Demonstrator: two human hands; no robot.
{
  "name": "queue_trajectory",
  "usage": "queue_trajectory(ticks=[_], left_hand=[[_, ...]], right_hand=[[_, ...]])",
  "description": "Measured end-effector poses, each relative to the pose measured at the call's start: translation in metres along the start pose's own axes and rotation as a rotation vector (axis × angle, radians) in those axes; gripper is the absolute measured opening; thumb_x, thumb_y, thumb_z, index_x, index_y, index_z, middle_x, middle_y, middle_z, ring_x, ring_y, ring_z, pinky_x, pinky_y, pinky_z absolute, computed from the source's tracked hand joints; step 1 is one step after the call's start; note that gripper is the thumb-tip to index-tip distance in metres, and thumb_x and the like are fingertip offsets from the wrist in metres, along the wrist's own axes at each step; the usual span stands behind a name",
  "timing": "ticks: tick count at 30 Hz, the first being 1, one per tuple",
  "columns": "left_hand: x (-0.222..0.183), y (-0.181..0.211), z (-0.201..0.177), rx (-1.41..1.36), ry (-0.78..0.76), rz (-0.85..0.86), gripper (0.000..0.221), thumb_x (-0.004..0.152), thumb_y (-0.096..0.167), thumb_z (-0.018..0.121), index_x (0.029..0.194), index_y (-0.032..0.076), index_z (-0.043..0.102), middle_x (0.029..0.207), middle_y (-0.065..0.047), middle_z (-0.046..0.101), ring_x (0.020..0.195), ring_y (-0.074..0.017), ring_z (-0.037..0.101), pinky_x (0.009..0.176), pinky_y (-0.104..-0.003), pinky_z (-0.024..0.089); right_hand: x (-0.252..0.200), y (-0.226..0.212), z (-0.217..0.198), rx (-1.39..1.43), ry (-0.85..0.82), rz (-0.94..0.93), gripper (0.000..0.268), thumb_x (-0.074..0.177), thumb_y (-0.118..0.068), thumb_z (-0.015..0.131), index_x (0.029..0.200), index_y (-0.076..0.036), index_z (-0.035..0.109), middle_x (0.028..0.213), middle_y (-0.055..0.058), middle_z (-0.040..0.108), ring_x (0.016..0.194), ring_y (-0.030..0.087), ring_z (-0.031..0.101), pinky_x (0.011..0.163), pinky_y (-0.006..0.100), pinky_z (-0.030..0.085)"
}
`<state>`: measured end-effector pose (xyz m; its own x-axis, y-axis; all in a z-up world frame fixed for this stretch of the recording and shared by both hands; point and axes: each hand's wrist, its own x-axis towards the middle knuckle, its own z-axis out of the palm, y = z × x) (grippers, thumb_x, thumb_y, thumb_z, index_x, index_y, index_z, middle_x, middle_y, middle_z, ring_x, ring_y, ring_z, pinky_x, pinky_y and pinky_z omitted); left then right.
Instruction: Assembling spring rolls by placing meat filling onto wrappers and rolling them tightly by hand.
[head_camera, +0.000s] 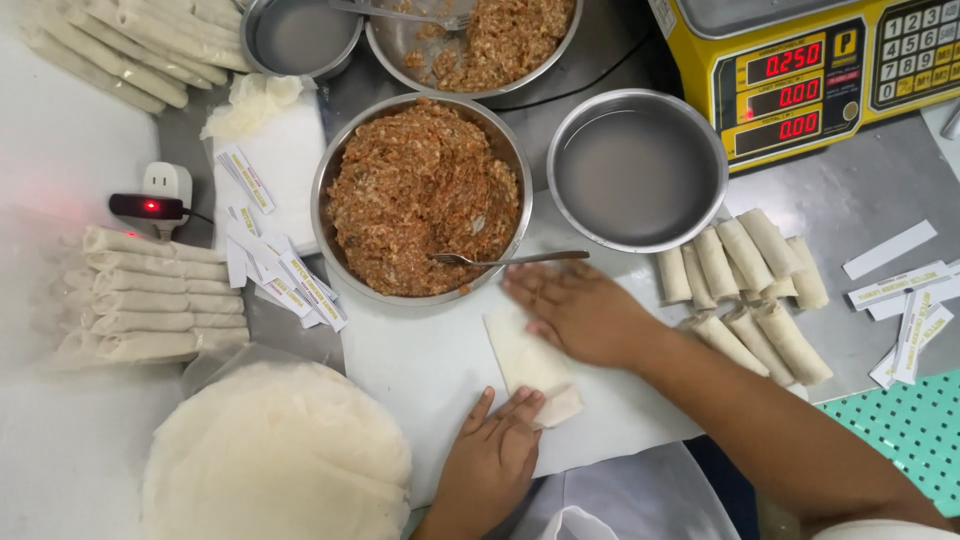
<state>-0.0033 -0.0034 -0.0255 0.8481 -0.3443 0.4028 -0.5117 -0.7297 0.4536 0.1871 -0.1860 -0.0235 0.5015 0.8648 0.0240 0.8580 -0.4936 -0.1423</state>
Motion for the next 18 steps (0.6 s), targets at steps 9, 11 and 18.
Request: queue_trajectory(ticks=[9, 11, 18], left_hand=[[0.003, -0.001, -0.001, -0.018, 0.024, 0.038, 0.008, 0.098, 0.001, 0.059, 0.103, -0.001, 0.053, 0.123, -0.017, 0.074, 0.117, -0.0334, 0.072, 0.108, -0.059, 0.045], [0.006, 0.000, -0.004, -0.023, 0.020, 0.029, 0.005, 0.099, 0.002, 0.058, 0.100, 0.000, 0.054, 0.124, -0.017, 0.074, 0.118, -0.0327, 0.072, 0.110, -0.057, 0.043], [0.007, -0.001, -0.010, -0.072, -0.009, -0.026, 0.029, 0.099, 0.009, 0.063, 0.126, -0.001, 0.057, 0.125, -0.022, 0.072, 0.115, -0.0322, 0.073, 0.115, -0.057, 0.037]], right_hand=[[0.010, -0.023, 0.008, 0.141, -0.048, -0.322, 0.062, 0.110, -0.046, 0.021, 0.162, -0.012, 0.024, 0.168, 0.007, 0.026, 0.155, 0.023, 0.019, 0.125, 0.047, 0.003], [0.017, -0.014, 0.012, 0.099, -0.031, -0.293, 0.063, 0.111, -0.046, 0.018, 0.163, -0.011, 0.023, 0.168, 0.009, 0.026, 0.155, 0.024, 0.021, 0.125, 0.046, 0.005], [0.017, -0.015, 0.006, 0.121, 0.019, -0.253, 0.062, 0.112, -0.044, 0.018, 0.162, -0.010, 0.025, 0.165, 0.010, 0.033, 0.154, 0.026, 0.026, 0.126, 0.046, 0.010]])
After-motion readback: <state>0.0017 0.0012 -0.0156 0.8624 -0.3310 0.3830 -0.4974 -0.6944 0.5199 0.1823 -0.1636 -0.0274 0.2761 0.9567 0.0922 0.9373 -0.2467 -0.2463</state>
